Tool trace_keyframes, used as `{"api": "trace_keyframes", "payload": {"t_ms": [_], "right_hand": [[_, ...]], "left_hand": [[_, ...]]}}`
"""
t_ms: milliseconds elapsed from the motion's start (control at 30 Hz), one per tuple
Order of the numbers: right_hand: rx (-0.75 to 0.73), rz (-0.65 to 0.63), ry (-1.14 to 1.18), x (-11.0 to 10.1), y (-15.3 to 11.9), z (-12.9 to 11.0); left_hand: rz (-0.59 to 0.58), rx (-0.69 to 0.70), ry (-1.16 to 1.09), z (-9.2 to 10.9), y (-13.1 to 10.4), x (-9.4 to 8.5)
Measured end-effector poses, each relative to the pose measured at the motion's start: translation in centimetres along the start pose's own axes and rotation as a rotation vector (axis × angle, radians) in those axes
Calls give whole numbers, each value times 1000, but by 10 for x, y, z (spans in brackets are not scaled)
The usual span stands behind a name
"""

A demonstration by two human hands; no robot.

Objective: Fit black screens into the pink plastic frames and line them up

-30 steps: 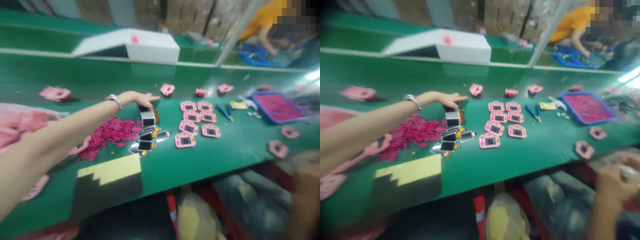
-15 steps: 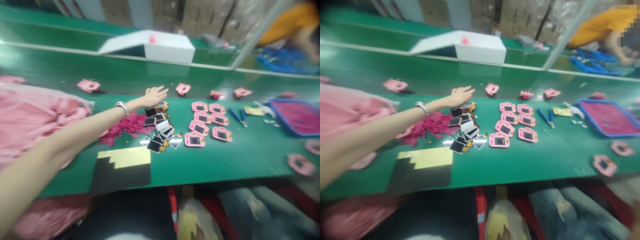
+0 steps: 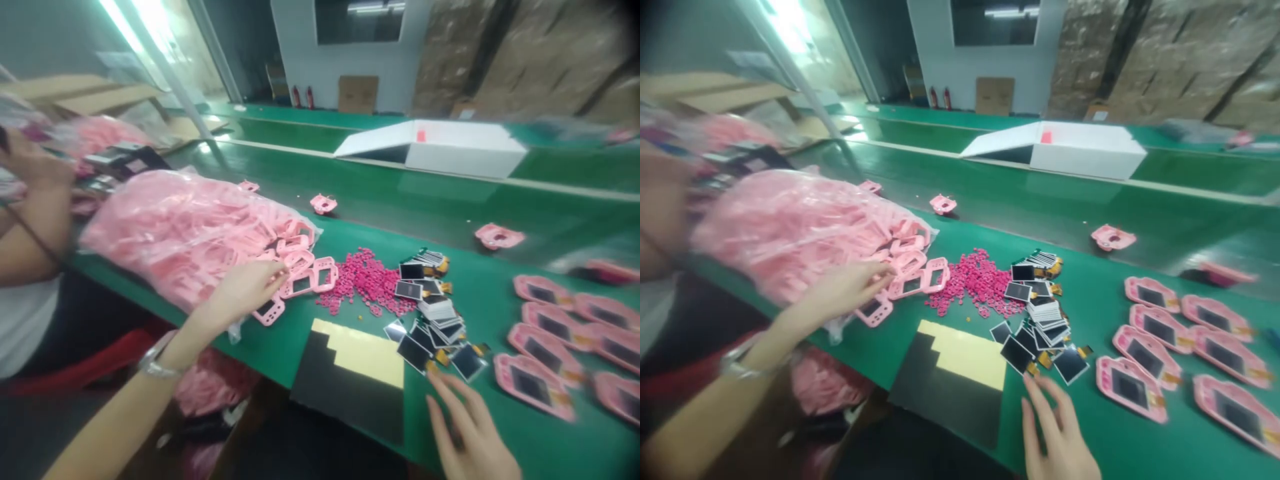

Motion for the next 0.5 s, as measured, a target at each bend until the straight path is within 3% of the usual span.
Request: {"api": "trace_keyframes", "payload": {"t_ms": [100, 167, 233, 300, 367, 433, 500], "right_hand": [[-296, -13, -275, 22, 23, -8], [-479, -32, -375, 29, 27, -14], [-562, -48, -404, 31, 28, -17], [-505, -16, -372, 26, 32, -18], [-389, 13, -324, 22, 37, -18], [-316, 11, -296, 24, 40, -21], [-313, -9, -295, 28, 40, -24]], "left_hand": [[200, 180, -164, 23, 16, 9], [135, 335, -154, 48, 42, 28], [61, 375, -153, 60, 69, 42], [21, 388, -181, 64, 84, 46], [19, 389, -216, 62, 83, 42], [87, 349, -299, 55, 69, 30], [250, 235, -536, 43, 45, 10]]}}
Point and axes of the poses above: each hand's wrist, its own y-axis towards the middle knuckle, its own x-axis out of the palm, z = x × y, the point moved 9 cm from there along y, towards the middle knuckle, and after that the axes turned 6 degrees about z, right-handed, at the moved point
